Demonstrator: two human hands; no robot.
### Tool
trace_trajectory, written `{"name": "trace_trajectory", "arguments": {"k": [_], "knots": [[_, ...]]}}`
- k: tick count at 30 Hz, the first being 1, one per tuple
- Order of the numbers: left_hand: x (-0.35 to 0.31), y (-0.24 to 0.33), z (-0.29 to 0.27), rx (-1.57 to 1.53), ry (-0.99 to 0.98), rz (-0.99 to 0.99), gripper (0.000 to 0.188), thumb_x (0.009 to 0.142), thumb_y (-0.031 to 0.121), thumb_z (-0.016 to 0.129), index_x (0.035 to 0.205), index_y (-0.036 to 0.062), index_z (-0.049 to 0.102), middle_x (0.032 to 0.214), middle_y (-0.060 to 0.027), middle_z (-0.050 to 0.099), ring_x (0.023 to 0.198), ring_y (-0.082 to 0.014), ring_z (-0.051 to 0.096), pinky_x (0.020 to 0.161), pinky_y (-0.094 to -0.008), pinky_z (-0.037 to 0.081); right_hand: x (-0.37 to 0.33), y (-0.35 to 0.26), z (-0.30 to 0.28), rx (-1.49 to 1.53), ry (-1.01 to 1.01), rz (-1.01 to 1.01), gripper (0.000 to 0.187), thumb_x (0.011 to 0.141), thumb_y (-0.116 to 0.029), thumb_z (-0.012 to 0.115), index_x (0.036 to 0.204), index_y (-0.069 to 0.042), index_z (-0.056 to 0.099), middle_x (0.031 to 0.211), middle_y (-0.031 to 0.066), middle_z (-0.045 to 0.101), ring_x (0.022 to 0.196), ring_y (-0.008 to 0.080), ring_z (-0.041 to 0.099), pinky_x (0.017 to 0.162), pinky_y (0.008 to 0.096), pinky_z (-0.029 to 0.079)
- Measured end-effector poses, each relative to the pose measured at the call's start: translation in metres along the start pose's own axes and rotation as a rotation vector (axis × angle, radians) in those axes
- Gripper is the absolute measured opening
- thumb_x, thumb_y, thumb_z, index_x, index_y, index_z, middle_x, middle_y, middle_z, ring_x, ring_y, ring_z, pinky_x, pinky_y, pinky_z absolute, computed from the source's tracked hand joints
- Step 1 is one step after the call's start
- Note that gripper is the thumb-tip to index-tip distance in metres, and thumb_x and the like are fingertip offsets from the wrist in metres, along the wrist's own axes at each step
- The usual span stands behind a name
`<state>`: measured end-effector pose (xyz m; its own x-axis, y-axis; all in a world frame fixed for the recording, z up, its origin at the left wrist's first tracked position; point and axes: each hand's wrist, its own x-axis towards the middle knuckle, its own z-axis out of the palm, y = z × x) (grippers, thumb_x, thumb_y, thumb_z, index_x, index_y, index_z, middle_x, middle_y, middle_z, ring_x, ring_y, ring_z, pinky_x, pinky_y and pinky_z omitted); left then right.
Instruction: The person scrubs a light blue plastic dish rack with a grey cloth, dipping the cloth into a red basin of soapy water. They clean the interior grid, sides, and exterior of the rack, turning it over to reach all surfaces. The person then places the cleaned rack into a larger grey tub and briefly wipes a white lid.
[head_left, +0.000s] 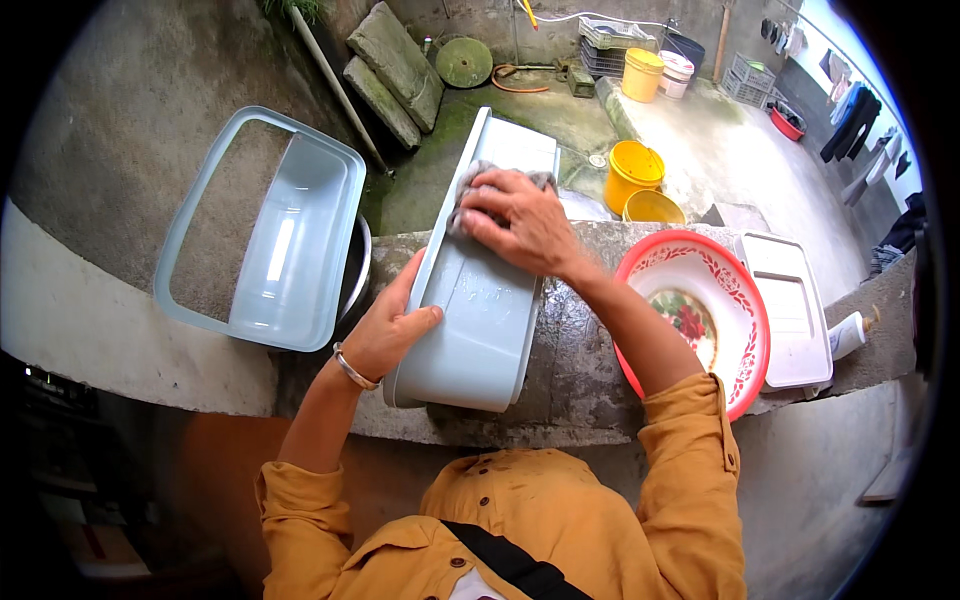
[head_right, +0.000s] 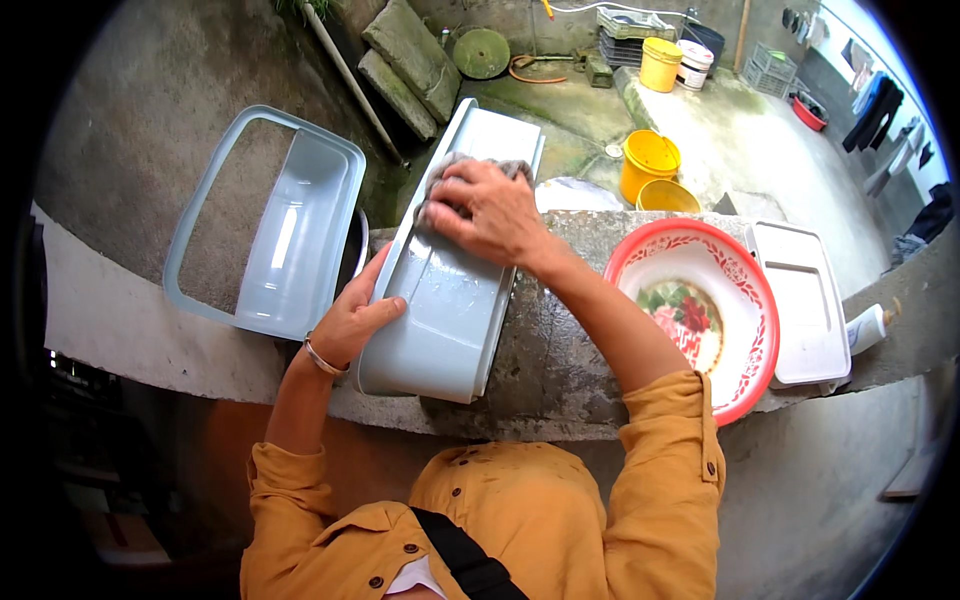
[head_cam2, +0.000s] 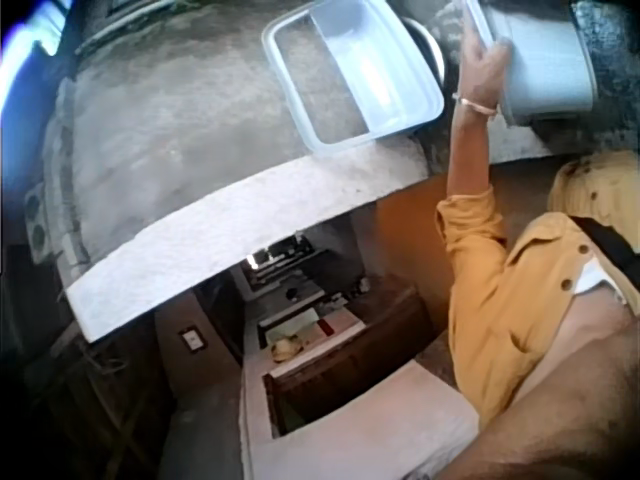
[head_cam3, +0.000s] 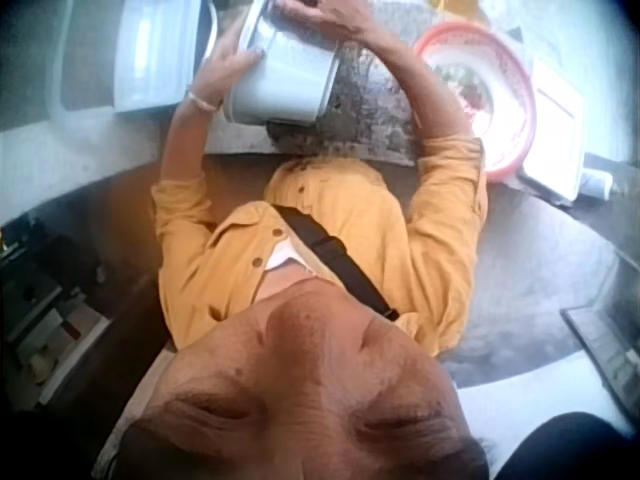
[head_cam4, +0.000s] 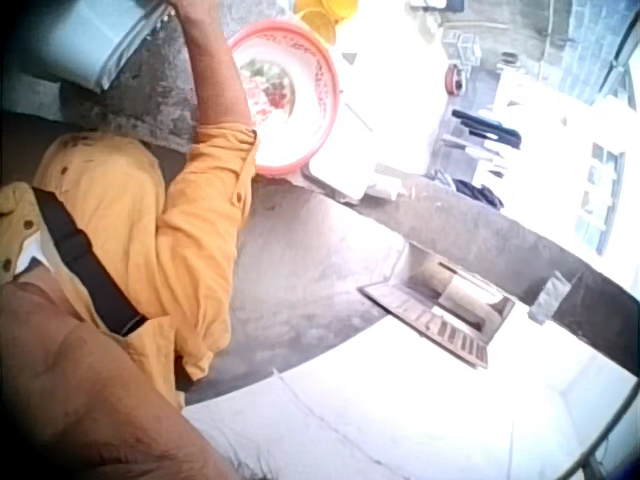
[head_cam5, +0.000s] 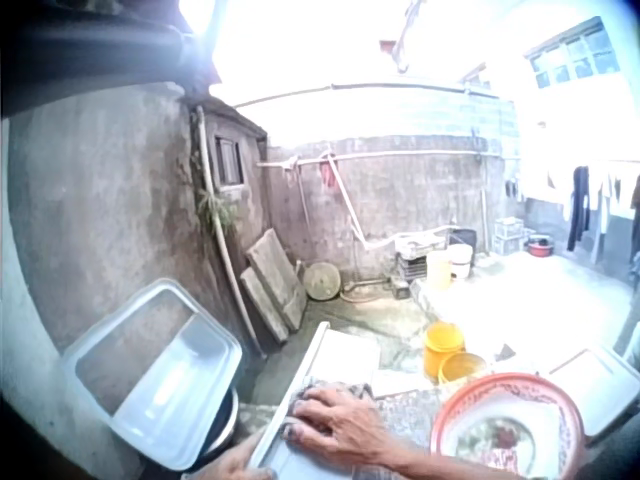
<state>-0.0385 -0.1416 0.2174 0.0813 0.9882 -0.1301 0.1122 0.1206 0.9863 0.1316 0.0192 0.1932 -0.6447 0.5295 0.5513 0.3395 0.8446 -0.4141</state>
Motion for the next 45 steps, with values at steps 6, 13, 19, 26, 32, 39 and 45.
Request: {"name": "trace_trajectory", "arguments": {"k": [6,13,19,26,32,39,45], "knots": [[0.000,0.011,0.005,0.006,-0.005,-0.007,0.070,0.085,0.006,0.050,0.145,-0.0049,0.014,0.137,-0.0170,0.039,0.122,-0.0200,0.044,0.102,-0.0299,0.035,0.075,0.106,0.015,-0.074,0.160,0.265,0.036,0.090,-0.047,0.047,0.103,-0.021,0.069,0.118,0.0054,0.057,0.112,0.0291,0.051,0.089,0.0438,0.044],[0.002,-0.015,-0.004,-0.098,0.009,0.028,0.062,0.095,0.023,0.048,0.144,-0.0032,0.019,0.135,-0.0123,0.042,0.122,-0.0159,0.043,0.102,-0.0292,0.036,0.013,0.013,0.021,-0.002,0.116,0.081,0.034,0.089,-0.044,0.051,0.099,-0.017,0.068,0.112,0.0060,0.057,0.108,0.0281,0.048,0.083,0.0447,0.043],[0.003,0.000,0.009,-0.102,-0.048,0.134,0.071,0.096,0.050,0.029,0.144,-0.0016,0.020,0.136,-0.0106,0.041,0.123,-0.0181,0.042,0.103,-0.0301,0.035,-0.067,-0.083,-0.012,0.091,-0.020,-0.161,0.040,0.072,-0.046,0.069,0.099,-0.017,0.066,0.112,0.0027,0.058,0.111,0.0272,0.049,0.088,0.0471,0.038],[0.000,-0.004,0.006,-0.133,0.022,0.075,0.059,0.100,0.034,0.035,0.143,-0.0036,0.021,0.132,-0.0081,0.045,0.117,-0.0115,0.044,0.098,-0.0251,0.037,0.009,0.005,0.005,0.010,0.017,0.035,0.033,0.085,-0.045,0.058,0.098,-0.017,0.069,0.111,0.0014,0.060,0.109,0.0233,0.051,0.083,0.0442,0.040],[0.005,-0.007,0.004,-0.029,0.080,0.034,0.054,0.101,0.028,0.037,0.143,-0.0043,0.023,0.129,-0.0073,0.047,0.115,-0.0103,0.044,0.097,-0.0234,0.037,0.021,0.038,0.010,-0.040,0.062,0.063,0.039,0.082,-0.052,0.058,0.099,-0.018,0.069,0.113,0.0038,0.058,0.112,0.0267,0.048,0.085,0.0504,0.039],[0.007,-0.007,0.004,-0.052,0.052,0.061,0.052,0.101,0.026,0.037,0.143,-0.0029,0.024,0.128,-0.0055,0.048,0.113,-0.0098,0.045,0.096,-0.0227,0.037,-0.028,-0.017,0.001,0.000,0.015,-0.161,0.039,0.077,-0.051,0.064,0.089,-0.015,0.067,0.108,0.0023,0.058,0.108,0.0236,0.049,0.082,0.0527,0.038],[0.006,0.000,0.008,-0.051,0.060,0.049,0.054,0.101,0.027,0.038,0.142,-0.0045,0.023,0.130,-0.0083,0.047,0.116,-0.0111,0.045,0.097,-0.0239,0.037,0.030,0.051,-0.003,-0.123,0.012,0.307,0.058,0.072,-0.056,0.066,0.102,-0.007,0.065,0.115,0.0122,0.053,0.110,0.0324,0.047,0.084,0.0531,0.043]]}}
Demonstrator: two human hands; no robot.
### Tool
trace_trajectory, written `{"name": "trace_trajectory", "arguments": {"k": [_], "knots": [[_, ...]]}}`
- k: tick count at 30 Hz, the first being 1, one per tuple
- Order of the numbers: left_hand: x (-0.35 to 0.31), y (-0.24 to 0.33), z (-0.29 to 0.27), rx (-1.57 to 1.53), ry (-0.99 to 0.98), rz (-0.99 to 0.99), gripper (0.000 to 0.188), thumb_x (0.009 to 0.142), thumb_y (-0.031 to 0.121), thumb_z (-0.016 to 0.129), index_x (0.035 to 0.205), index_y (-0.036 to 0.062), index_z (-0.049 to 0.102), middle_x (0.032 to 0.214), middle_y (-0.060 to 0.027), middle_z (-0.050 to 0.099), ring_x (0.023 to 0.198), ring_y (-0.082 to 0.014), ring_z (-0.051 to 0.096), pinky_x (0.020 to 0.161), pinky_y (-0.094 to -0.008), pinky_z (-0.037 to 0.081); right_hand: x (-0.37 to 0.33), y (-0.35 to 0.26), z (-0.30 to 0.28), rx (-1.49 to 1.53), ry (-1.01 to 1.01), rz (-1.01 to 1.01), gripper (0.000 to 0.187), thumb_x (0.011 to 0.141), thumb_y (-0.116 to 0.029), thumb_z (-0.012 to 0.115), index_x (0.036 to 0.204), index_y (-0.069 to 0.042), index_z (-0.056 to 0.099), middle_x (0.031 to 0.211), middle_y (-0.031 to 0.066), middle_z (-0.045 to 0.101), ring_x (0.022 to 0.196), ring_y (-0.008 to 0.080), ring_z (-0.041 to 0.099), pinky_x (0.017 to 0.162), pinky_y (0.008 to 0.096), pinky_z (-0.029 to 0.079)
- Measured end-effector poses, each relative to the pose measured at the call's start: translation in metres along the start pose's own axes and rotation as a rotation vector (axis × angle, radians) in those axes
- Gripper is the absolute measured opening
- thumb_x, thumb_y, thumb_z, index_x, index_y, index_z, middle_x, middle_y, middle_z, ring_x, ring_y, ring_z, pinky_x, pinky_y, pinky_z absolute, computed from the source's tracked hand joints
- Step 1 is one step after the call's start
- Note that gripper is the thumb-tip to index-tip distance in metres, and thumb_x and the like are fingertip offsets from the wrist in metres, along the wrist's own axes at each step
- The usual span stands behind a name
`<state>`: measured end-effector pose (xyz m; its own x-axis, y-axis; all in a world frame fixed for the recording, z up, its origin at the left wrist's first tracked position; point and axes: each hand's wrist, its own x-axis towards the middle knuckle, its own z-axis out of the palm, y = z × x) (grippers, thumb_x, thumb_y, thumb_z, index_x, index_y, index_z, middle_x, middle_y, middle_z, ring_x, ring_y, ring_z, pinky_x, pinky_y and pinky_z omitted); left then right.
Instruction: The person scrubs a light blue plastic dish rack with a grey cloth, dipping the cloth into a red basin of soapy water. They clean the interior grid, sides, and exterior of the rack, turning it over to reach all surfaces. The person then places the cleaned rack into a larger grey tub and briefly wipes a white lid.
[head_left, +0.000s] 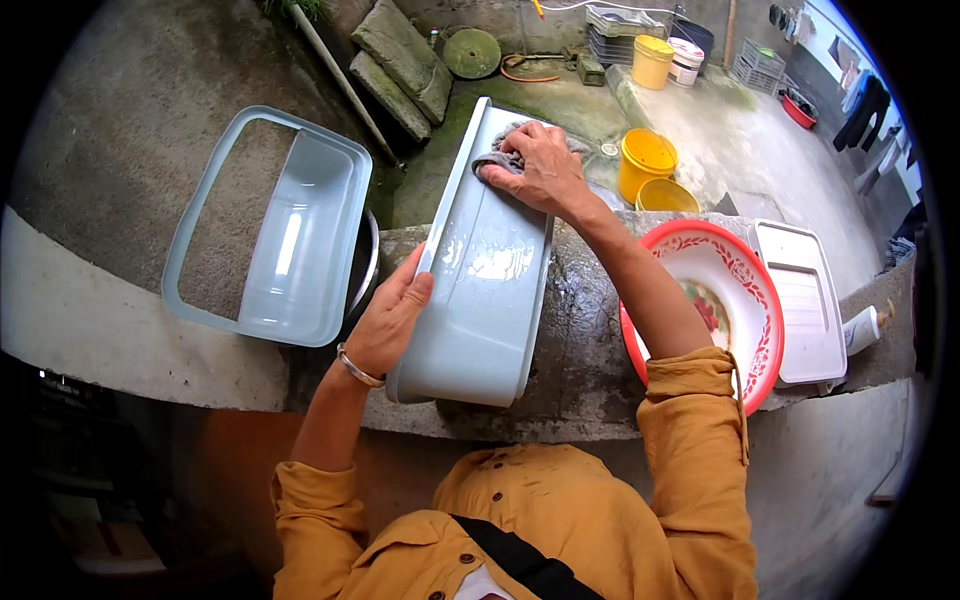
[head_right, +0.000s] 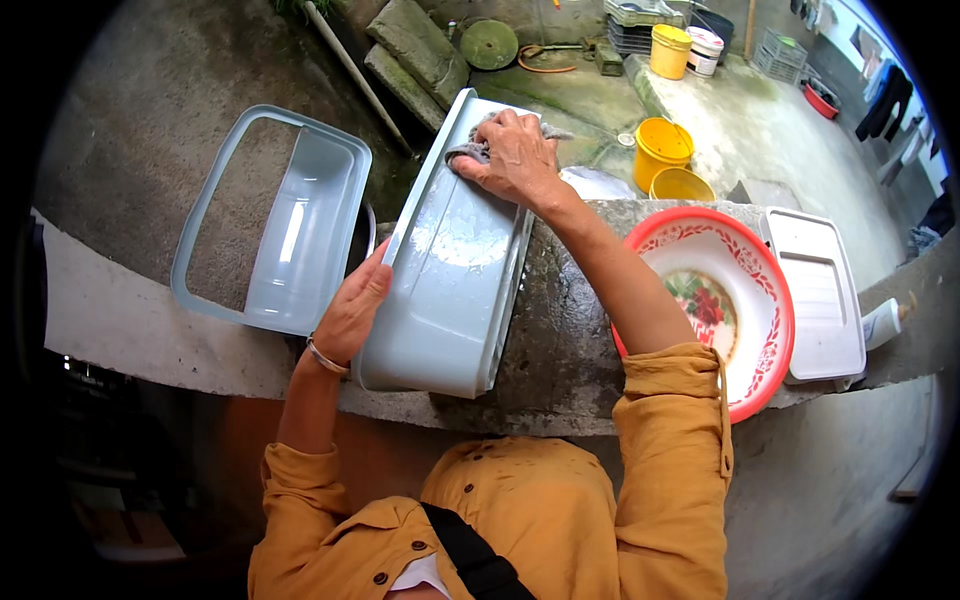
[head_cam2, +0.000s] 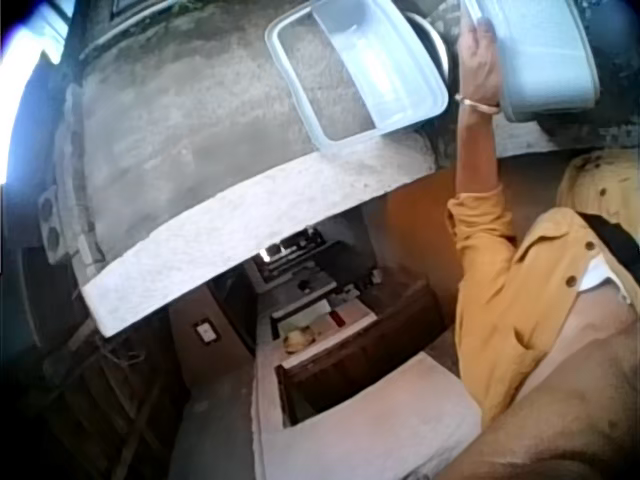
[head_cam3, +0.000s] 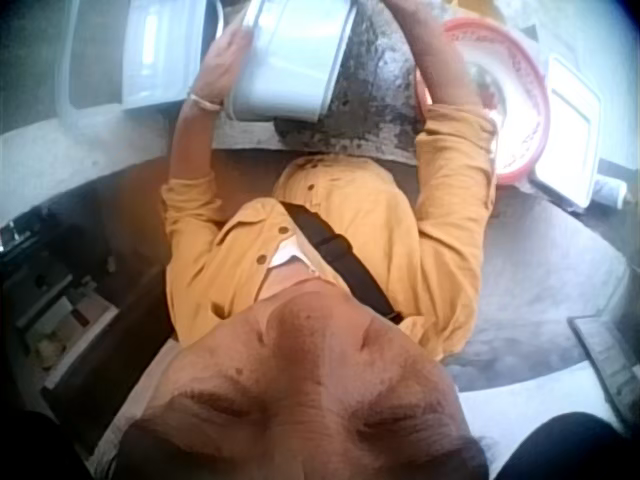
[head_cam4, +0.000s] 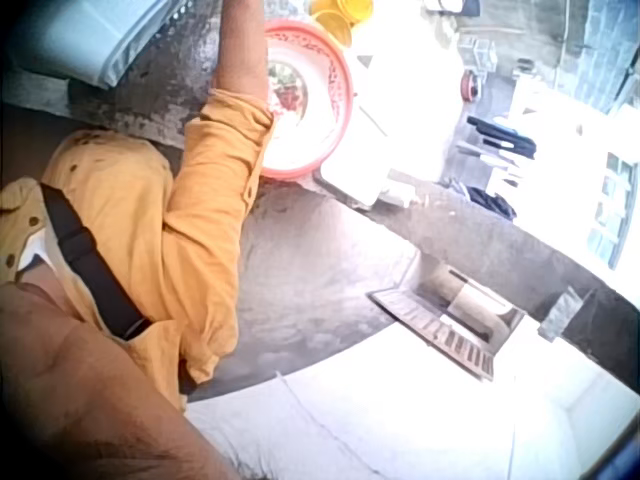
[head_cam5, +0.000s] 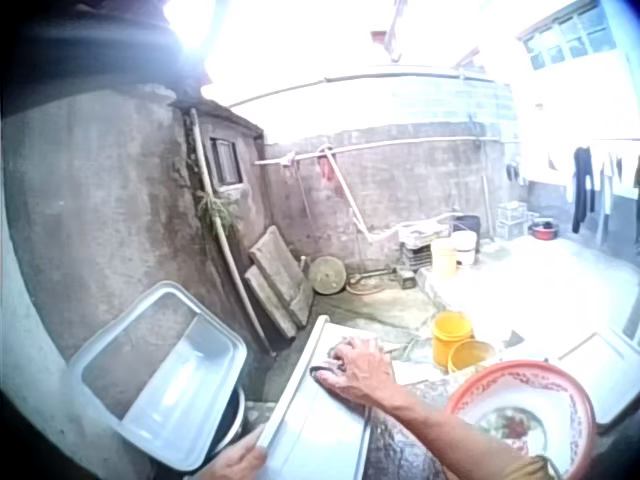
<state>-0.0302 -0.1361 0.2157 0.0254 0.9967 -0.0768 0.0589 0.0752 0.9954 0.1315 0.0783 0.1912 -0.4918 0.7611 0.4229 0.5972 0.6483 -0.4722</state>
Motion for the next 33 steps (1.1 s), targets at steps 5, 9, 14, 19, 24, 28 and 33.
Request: {"name": "trace_trajectory", "arguments": {"k": [5,9,14,19,24,28,33], "knots": [[-0.003,0.000,-0.001,0.018,0.018,0.018,0.055,0.101,0.027,0.039,0.143,-0.0044,0.022,0.129,-0.0091,0.047,0.113,-0.0110,0.046,0.095,-0.0238,0.039,0.000,-0.022,-0.001,-0.060,-0.142,0.051,0.088,0.054,-0.064,0.072,0.108,0.004,0.058,0.122,0.0208,0.045,0.115,0.0382,0.041,0.084,0.0576,0.042],[-0.003,0.001,0.000,0.013,0.017,0.004,0.055,0.101,0.027,0.039,0.143,-0.0038,0.022,0.128,-0.0090,0.048,0.111,-0.0105,0.046,0.094,-0.0236,0.040,0.004,-0.030,-0.009,-0.117,-0.289,0.104,0.094,0.057,-0.064,0.067,0.117,0.006,0.050,0.124,0.0236,0.042,0.120,0.0403,0.037,0.088,0.0566,0.042],[-0.003,-0.003,-0.002,0.012,0.026,0.002,0.055,0.101,0.028,0.039,0.143,-0.0030,0.022,0.126,-0.0083,0.049,0.110,-0.0101,0.047,0.093,-0.0236,0.040,0.003,-0.040,-0.011,-0.176,-0.322,0.079,0.096,0.057,-0.063,0.067,0.114,0.012,0.049,0.119,0.0299,0.043,0.117,0.0444,0.038,0.090,0.0539,0.042],[-0.004,0.002,-0.002,0.020,0.003,-0.019,0.055,0.101,0.030,0.038,0.143,-0.0032,0.024,0.132,-0.0082,0.045,0.119,-0.0121,0.043,0.100,-0.0248,0.035,0.009,-0.044,-0.013,-0.242,-0.383,0.058,0.092,0.057,-0.063,0.065,0.107,0.014,0.055,0.113,0.0326,0.048,0.113,0.0466,0.041,0.090,0.0531,0.042],[-0.002,-0.002,-0.003,-0.011,0.009,-0.011,0.055,0.100,0.030,0.039,0.143,-0.0027,0.025,0.132,-0.0085,0.046,0.118,-0.0124,0.044,0.098,-0.0243,0.037,0.013,-0.048,-0.015,-0.267,-0.423,0.013,0.087,0.058,-0.061,0.064,0.100,0.015,0.058,0.110,0.0339,0.049,0.105,0.0448,0.046,0.088,0.0499,0.044],[-0.003,-0.003,-0.004,0.008,0.012,-0.009,0.055,0.100,0.030,0.039,0.143,-0.0028,0.025,0.132,-0.0089,0.046,0.118,-0.0127,0.044,0.099,-0.0245,0.037,0.016,-0.047,-0.017,-0.264,-0.432,-0.016,0.079,0.062,-0.056,0.062,0.098,0.015,0.058,0.108,0.0320,0.051,0.102,0.0421,0.048,0.085,0.0487,0.045],[-0.001,-0.004,-0.004,-0.006,0.007,0.016,0.056,0.100,0.028,0.041,0.143,-0.0025,0.022,0.126,-0.0067,0.049,0.109,-0.0086,0.046,0.092,-0.0229,0.040,0.008,-0.040,-0.003,-0.279,-0.220,0.048,0.059,0.072,-0.048,0.060,0.100,0.003,0.062,0.107,0.0206,0.054,0.105,0.0358,0.049,0.085,0.0493,0.043]]}}
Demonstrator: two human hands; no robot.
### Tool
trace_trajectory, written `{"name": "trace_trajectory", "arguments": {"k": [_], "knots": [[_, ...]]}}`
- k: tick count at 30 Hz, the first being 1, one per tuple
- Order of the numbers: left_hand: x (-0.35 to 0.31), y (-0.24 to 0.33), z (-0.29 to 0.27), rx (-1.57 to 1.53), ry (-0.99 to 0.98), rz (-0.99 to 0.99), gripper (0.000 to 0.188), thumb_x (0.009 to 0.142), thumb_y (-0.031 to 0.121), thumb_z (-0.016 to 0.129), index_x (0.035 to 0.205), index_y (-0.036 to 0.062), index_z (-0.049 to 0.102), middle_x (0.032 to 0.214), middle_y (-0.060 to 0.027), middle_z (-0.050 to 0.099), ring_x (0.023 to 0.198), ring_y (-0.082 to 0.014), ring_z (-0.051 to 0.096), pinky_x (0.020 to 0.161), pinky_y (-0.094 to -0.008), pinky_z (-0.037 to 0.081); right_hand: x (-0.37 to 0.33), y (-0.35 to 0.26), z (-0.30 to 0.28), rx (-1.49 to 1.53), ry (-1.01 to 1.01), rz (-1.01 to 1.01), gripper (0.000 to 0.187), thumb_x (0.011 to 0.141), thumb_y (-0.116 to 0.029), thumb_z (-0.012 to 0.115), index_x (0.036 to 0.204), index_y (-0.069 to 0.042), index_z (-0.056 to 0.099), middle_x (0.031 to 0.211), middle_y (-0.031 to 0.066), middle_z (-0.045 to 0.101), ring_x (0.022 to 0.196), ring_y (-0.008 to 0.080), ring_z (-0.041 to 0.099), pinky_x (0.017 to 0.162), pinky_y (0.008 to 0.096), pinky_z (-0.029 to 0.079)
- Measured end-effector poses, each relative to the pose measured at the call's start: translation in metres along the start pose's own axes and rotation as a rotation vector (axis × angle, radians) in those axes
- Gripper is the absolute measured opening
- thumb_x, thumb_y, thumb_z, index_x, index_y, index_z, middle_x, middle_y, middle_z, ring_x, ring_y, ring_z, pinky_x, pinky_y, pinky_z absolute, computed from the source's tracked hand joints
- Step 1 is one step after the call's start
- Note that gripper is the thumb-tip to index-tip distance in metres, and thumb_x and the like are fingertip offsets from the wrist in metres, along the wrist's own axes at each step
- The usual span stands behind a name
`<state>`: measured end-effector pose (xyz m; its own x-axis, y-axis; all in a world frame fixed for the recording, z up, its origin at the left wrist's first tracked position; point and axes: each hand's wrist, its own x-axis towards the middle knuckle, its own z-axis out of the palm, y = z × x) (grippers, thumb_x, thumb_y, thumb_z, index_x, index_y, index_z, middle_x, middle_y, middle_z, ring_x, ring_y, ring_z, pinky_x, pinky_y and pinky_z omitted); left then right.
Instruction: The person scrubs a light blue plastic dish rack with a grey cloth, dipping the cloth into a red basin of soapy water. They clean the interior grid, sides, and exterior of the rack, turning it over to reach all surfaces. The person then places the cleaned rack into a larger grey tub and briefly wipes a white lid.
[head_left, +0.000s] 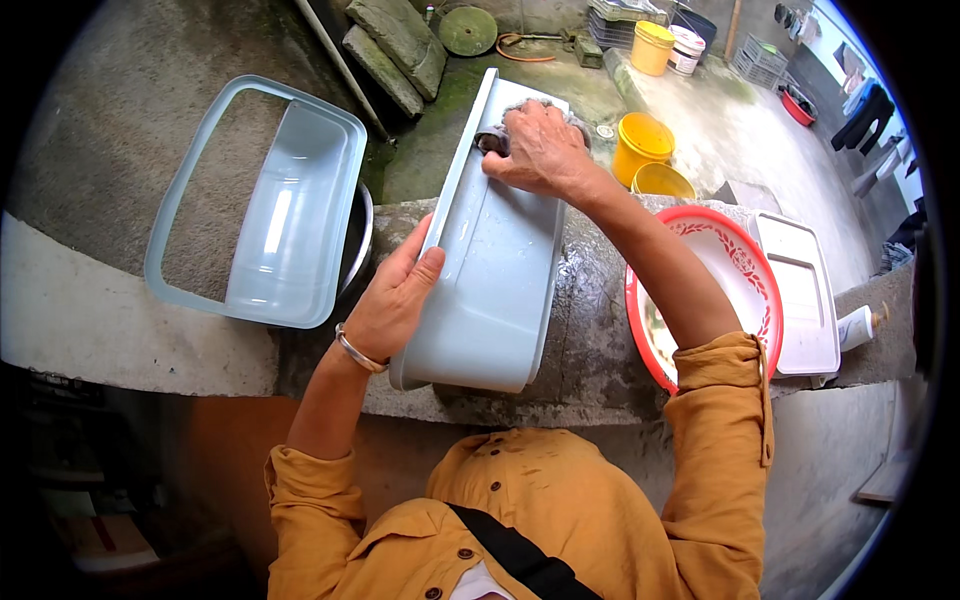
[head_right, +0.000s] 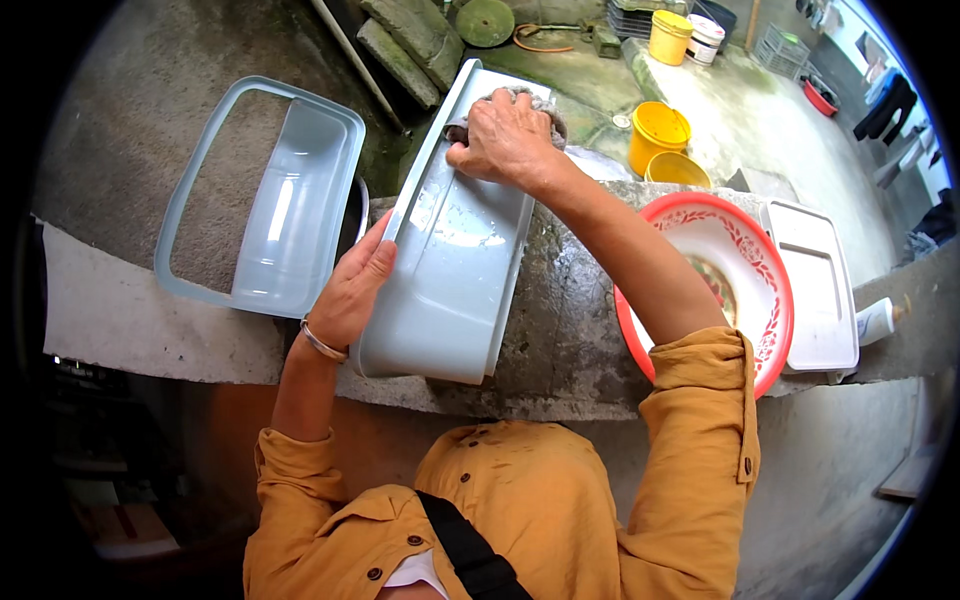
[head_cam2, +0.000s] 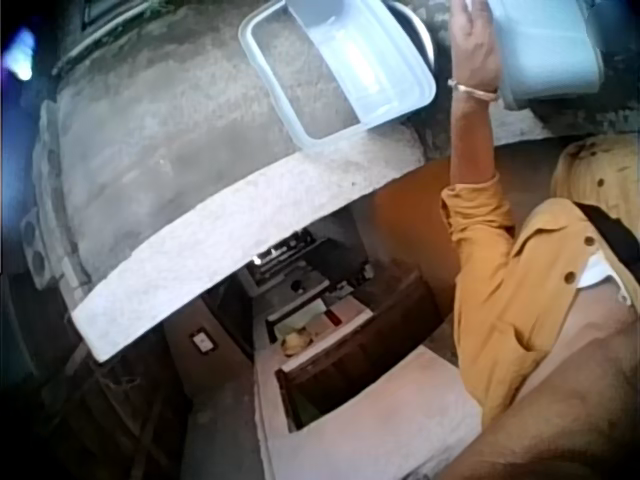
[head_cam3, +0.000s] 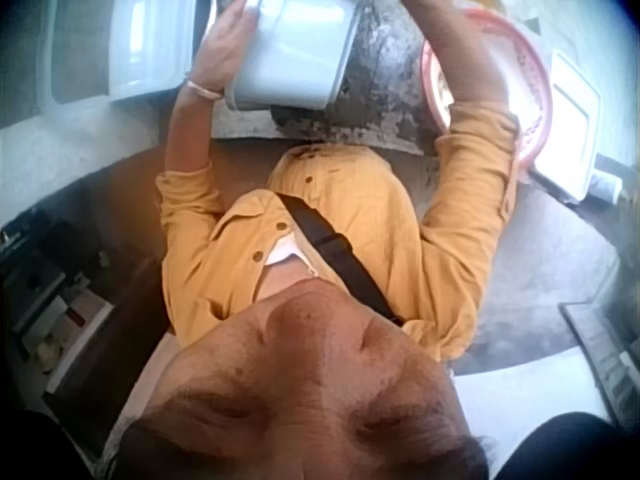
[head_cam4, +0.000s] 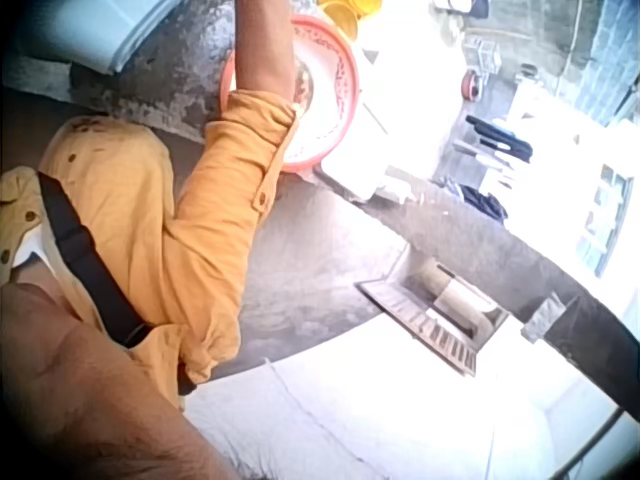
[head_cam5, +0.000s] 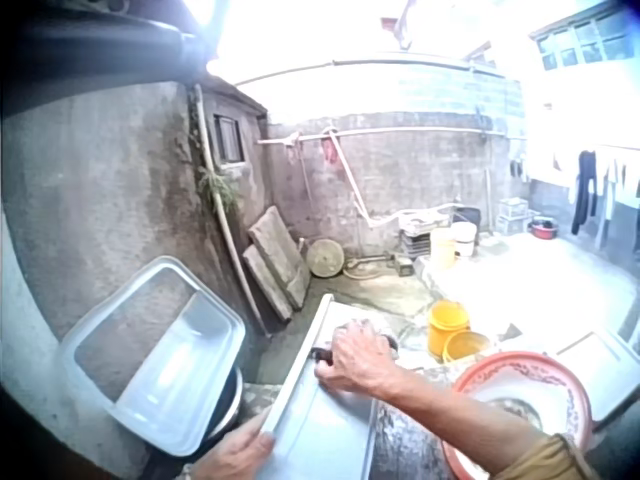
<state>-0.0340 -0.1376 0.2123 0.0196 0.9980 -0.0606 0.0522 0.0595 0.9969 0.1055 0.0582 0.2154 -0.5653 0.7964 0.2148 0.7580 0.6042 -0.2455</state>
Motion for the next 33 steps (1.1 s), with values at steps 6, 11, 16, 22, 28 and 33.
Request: {"name": "trace_trajectory", "arguments": {"k": [6,11,16,22,28,33], "knots": [[0.000,-0.004,-0.003,-0.056,0.015,-0.005,0.052,0.101,0.024,0.039,0.143,-0.0029,0.023,0.128,-0.0070,0.048,0.111,-0.0093,0.046,0.094,-0.0235,0.039,-0.065,-0.013,0.020,0.334,0.323,-0.318,0.036,0.081,-0.040,0.058,0.090,-0.006,0.066,0.107,0.0126,0.057,0.104,0.0273,0.049,0.079,0.0479,0.039],[0.002,-0.008,-0.005,-0.006,-0.016,0.063,0.050,0.101,0.026,0.037,0.141,-0.0039,0.029,0.132,-0.0068,0.045,0.119,-0.0120,0.041,0.102,-0.0247,0.032,-0.135,-0.044,0.000,0.401,0.278,-0.573,0.029,0.074,-0.039,0.069,0.089,-0.015,0.066,0.104,0.0016,0.061,0.104,0.0238,0.054,0.080,0.0418,0.037],[0.000,0.000,0.000,0.108,-0.013,0.011,0.051,0.101,0.024,0.040,0.142,-0.0041,0.027,0.134,-0.0072,0.044,0.120,-0.0122,0.041,0.102,-0.0250,0.032,-0.057,-0.001,0.028,0.374,0.438,-0.370,0.033,0.078,-0.045,0.061,0.089,-0.015,0.068,0.103,0.0019,0.062,0.101,0.0211,0.055,0.073,0.0457,0.041],[0.000,-0.001,-0.005,0.023,-0.039,-0.052,0.058,0.095,0.012,0.047,0.144,-0.0047,0.019,0.136,-0.0130,0.042,0.121,-0.0168,0.044,0.102,-0.0290,0.035,0.055,0.053,0.042,0.268,0.401,-0.037,0.041,0.084,-0.049,0.054,0.108,-0.019,0.066,0.118,0.0044,0.057,0.116,0.0258,0.048,0.089,0.0474,0.042],[0.002,-0.008,-0.008,-0.041,-0.008,-0.064,0.060,0.093,0.009,0.050,0.144,-0.0038,0.020,0.136,-0.0114,0.042,0.119,-0.0156,0.045,0.102,-0.0289,0.035,-0.010,0.013,0.036,0.252,0.325,-0.149,0.033,0.085,-0.043,0.055,0.102,-0.017,0.068,0.113,0.0062,0.059,0.109,0.0265,0.050,0.084,0.0439,0.044],[0.002,-0.005,-0.003,-0.026,-0.024,-0.034,0.061,0.091,0.002,0.046,0.145,-0.0032,0.017,0.132,-0.0086,0.044,0.114,-0.0112,0.046,0.097,-0.0245,0.037,-0.105,-0.025,0.016,0.368,0.397,-0.387,0.030,0.079,-0.039,0.065,0.096,-0.014,0.067,0.113,0.0033,0.059,0.112,0.0267,0.051,0.082,0.0458,0.042]]}}
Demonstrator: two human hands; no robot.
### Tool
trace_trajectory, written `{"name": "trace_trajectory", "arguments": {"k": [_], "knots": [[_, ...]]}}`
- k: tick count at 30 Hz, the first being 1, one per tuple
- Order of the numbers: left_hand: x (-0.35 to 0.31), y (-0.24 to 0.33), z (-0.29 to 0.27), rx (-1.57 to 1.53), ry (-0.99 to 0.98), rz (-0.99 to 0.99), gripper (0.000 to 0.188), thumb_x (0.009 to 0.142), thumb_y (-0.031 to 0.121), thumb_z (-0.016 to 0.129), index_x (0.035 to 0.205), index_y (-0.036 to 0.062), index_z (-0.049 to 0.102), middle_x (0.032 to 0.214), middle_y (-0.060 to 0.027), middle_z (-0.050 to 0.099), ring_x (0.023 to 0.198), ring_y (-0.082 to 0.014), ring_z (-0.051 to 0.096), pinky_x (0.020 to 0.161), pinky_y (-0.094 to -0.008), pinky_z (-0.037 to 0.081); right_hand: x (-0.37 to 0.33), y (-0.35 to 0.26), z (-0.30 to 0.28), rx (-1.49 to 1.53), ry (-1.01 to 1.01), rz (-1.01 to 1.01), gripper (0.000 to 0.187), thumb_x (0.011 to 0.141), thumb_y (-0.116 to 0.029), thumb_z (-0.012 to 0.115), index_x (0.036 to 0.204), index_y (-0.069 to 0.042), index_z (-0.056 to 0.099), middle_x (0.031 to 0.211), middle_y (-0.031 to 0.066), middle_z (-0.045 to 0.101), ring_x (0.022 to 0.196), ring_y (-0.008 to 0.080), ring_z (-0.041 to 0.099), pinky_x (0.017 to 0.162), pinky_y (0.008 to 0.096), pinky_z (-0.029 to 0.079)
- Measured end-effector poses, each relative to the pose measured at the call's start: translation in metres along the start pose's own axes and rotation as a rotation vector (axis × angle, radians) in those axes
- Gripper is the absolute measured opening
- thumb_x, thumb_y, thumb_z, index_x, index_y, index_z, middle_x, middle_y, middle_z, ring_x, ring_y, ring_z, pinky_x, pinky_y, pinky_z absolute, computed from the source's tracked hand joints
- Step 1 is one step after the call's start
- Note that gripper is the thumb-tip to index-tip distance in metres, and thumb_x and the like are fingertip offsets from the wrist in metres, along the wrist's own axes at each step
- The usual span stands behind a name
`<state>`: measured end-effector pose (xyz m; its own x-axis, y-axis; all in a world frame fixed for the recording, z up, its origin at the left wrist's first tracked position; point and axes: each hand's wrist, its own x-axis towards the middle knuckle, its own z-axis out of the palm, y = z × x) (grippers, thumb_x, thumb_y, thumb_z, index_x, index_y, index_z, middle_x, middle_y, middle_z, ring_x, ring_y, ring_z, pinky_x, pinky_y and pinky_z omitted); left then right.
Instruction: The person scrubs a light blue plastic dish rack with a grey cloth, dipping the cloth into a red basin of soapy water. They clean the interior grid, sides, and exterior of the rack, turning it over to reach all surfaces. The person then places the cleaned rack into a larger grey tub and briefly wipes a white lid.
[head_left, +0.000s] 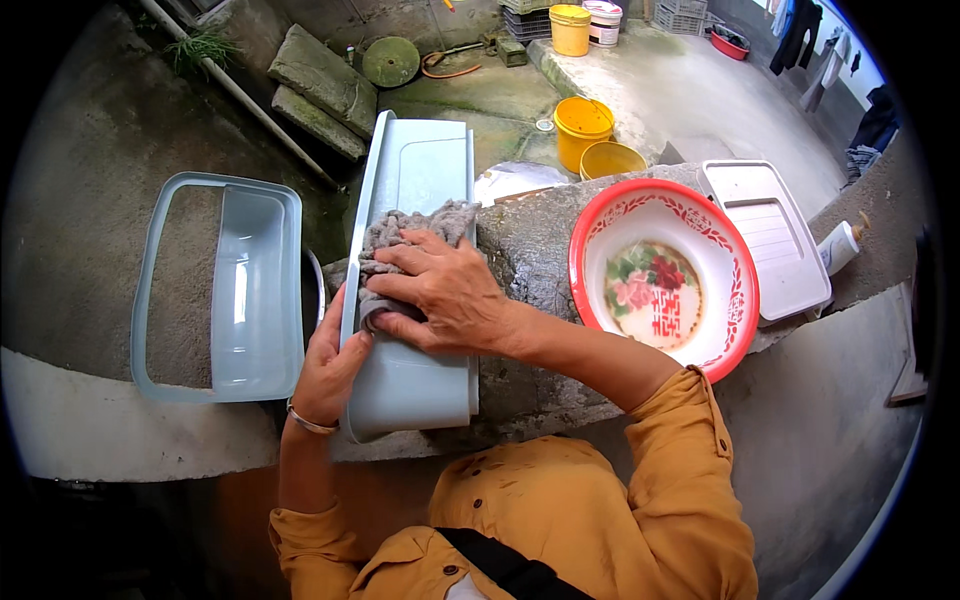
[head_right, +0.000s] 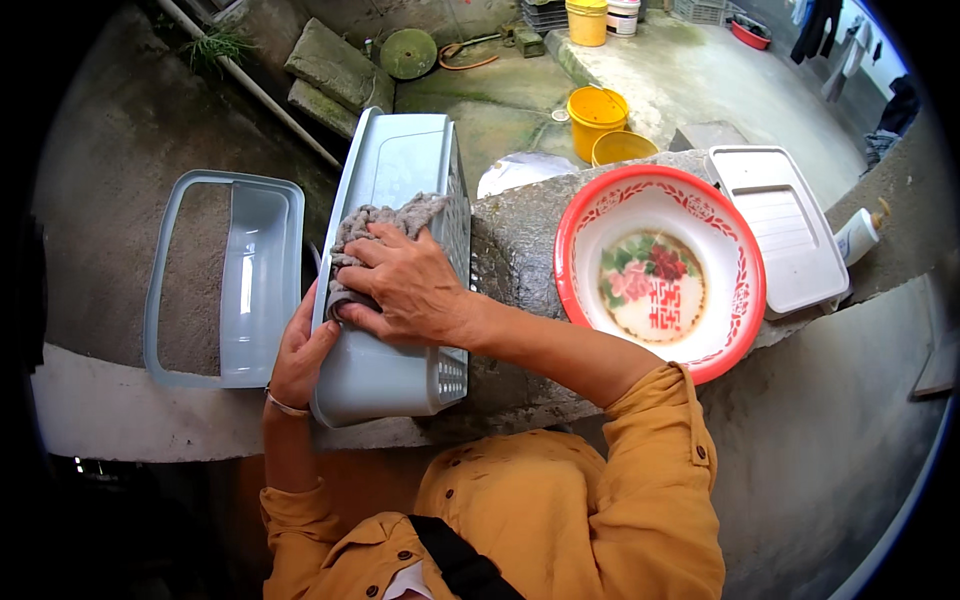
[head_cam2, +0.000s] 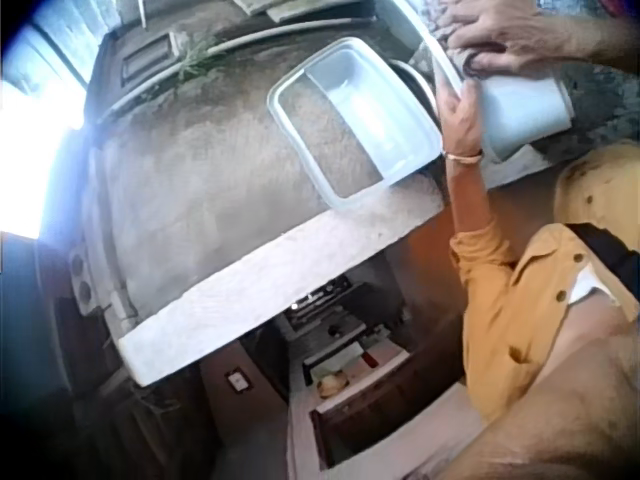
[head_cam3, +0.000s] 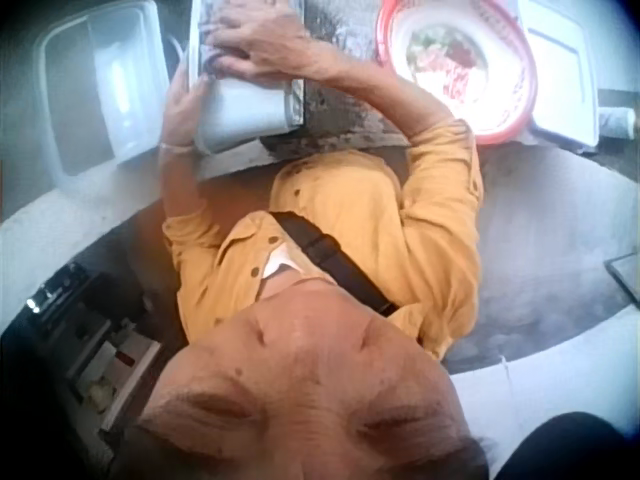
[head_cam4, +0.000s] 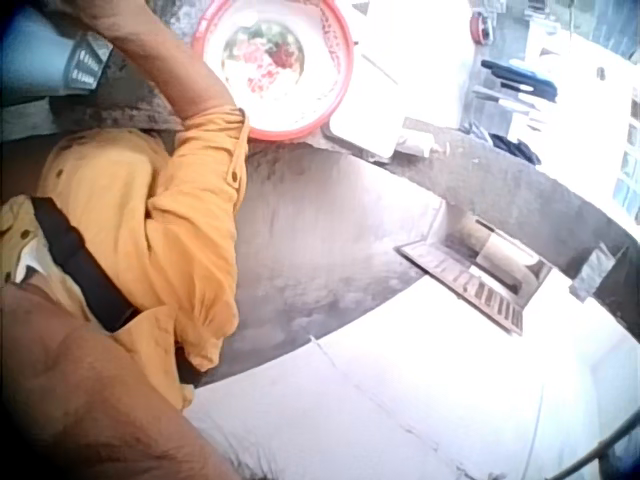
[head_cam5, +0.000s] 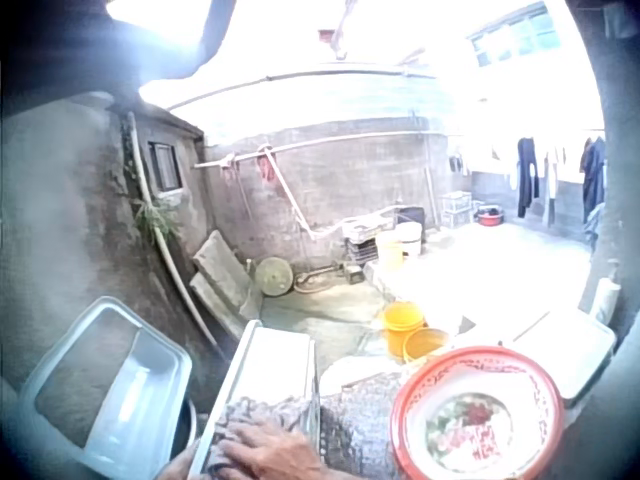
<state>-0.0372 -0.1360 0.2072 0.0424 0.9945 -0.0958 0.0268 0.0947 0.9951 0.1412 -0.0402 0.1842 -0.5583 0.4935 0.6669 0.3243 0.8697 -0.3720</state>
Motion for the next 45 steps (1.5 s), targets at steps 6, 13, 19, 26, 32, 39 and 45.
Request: {"name": "trace_trajectory", "arguments": {"k": [6,13,19,26,32,39,45], "knots": [[-0.003,0.015,0.008,0.073,0.010,-0.054,0.062,0.091,0.006,0.047,0.144,-0.0055,0.017,0.135,-0.0124,0.042,0.120,-0.0151,0.044,0.102,-0.0279,0.034,0.053,0.080,0.016,-0.033,-0.007,0.142,0.033,0.083,-0.042,0.059,0.100,-0.015,0.067,0.114,0.0041,0.060,0.111,0.0243,0.052,0.086,0.0440,0.043],[0.000,0.023,0.005,0.177,-0.013,-0.092,0.060,0.089,0.009,0.051,0.141,-0.0060,0.024,0.131,-0.0141,0.046,0.117,-0.0178,0.048,0.099,-0.0298,0.038,0.099,0.145,0.036,-0.116,0.088,0.343,0.034,0.081,-0.044,0.060,0.103,-0.019,0.068,0.111,0.0049,0.057,0.107,0.0282,0.051,0.087,0.0434,0.045],[0.089,0.039,0.002,0.220,0.037,-0.333,0.039,0.090,0.018,0.054,0.122,-0.0026,0.046,0.101,-0.0115,0.060,0.083,-0.0135,0.062,0.071,-0.0285,0.055,0.087,0.127,0.035,-0.131,0.128,0.291,0.029,0.083,-0.038,0.062,0.100,-0.016,0.068,0.111,0.0037,0.058,0.110,0.0275,0.050,0.087,0.0436,0.046],[0.134,0.031,0.004,0.248,0.083,-0.093,0.023,0.090,0.013,0.060,0.107,0.0000,0.057,0.086,-0.0032,0.064,0.070,-0.0093,0.060,0.062,-0.0260,0.052,0.069,0.106,0.013,-0.007,0.251,0.186,0.028,0.080,-0.038,0.065,0.094,-0.014,0.069,0.106,0.0044,0.059,0.106,0.0274,0.051,0.082,0.0415,0.048],[0.103,0.071,0.037,0.235,0.129,0.394,0.020,0.090,0.009,0.059,0.108,-0.0006,0.056,0.089,-0.0025,0.062,0.074,-0.0068,0.058,0.064,-0.0217,0.048,0.091,0.071,-0.066,-0.082,0.550,-0.071,0.024,0.078,-0.025,0.068,0.097,-0.012,0.066,0.111,0.0034,0.057,0.110,0.0285,0.050,0.085,0.0392,0.044],[0.072,0.027,0.046,0.053,0.272,0.618,0.024,0.088,0.010,0.064,0.109,0.0050,0.054,0.087,0.0044,0.059,0.076,-0.0015,0.052,0.064,-0.0166,0.041,0.074,0.022,-0.076,-0.305,0.560,-0.327,0.036,0.070,-0.034,0.070,0.100,-0.015,0.062,0.112,0.0005,0.056,0.114,0.0261,0.048,0.085,0.0415,0.039],[0.063,-0.016,0.052,0.024,0.293,0.632,0.019,0.088,0.010,0.064,0.104,0.0055,0.055,0.083,0.0060,0.057,0.073,-0.0017,0.048,0.064,-0.0165,0.039,0.087,0.012,-0.105,-0.134,0.541,-0.236,0.027,0.076,-0.027,0.070,0.096,-0.010,0.065,0.107,0.0046,0.059,0.106,0.0288,0.052,0.087,0.0407,0.042]]}}
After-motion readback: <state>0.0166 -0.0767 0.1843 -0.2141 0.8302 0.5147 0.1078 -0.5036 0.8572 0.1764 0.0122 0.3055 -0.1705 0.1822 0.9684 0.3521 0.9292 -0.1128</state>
